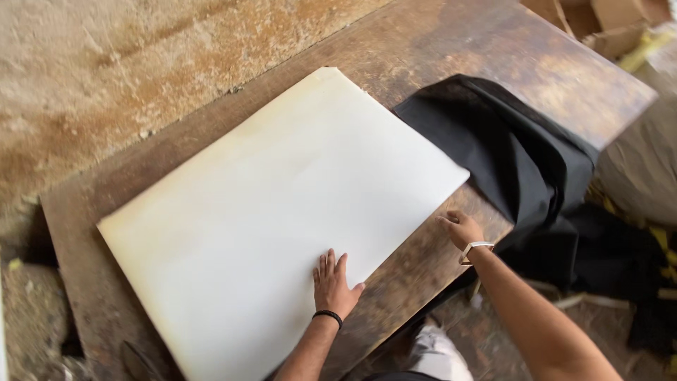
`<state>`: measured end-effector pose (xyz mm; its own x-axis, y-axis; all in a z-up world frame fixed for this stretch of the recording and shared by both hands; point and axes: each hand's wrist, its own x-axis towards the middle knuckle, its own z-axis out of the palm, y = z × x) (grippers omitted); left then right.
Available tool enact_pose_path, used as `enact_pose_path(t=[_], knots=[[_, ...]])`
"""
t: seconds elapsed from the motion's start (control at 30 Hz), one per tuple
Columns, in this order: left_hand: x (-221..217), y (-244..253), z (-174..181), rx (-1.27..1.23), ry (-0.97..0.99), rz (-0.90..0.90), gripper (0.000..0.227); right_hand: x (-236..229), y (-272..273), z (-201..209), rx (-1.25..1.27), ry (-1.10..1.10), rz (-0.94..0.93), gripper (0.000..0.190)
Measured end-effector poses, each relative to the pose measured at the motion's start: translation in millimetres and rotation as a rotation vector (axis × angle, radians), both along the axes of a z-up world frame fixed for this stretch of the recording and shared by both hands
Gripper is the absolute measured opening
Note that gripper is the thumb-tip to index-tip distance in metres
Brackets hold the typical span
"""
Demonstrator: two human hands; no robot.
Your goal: The person cuts a black fabric sheet with shears to fit a rectangular foam board, sprays adhesive on the foam, and adheres the fabric to the surface. The person then trims the excess fabric around the edges and places the finished piece aside.
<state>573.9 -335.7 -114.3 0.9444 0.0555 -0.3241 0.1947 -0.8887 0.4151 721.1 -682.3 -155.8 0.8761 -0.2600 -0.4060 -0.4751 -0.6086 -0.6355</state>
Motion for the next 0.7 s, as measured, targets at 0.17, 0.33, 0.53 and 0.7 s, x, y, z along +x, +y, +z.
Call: enact_pose_path(t=[0.17, 0.33, 0.53, 0.7], knots=[[47.7, -86.9, 45.3, 0.044, 0.211, 0.072, 0.100, 96.9, -82.5, -13.7, -0.245, -0.244, 0.251, 0.078], [78.6, -104.3, 51.3, 0.158, 0.329, 0.070, 0.093, 176.3, -167.8, 4.0, -0.144, -0.182, 0.053, 0.078], [73.5, -105.9, 0.5, -0.243, 0.255, 0.523, 0.037, 207.5, -196.1, 34.2, -0.092, -0.144, 0.006, 0.063], [30.6, -109.6, -24.2, 0.173, 0.089, 0.154, 0.041, 183.4, -132.2, 44.9, 0.156, 0.068, 0.180, 0.042]])
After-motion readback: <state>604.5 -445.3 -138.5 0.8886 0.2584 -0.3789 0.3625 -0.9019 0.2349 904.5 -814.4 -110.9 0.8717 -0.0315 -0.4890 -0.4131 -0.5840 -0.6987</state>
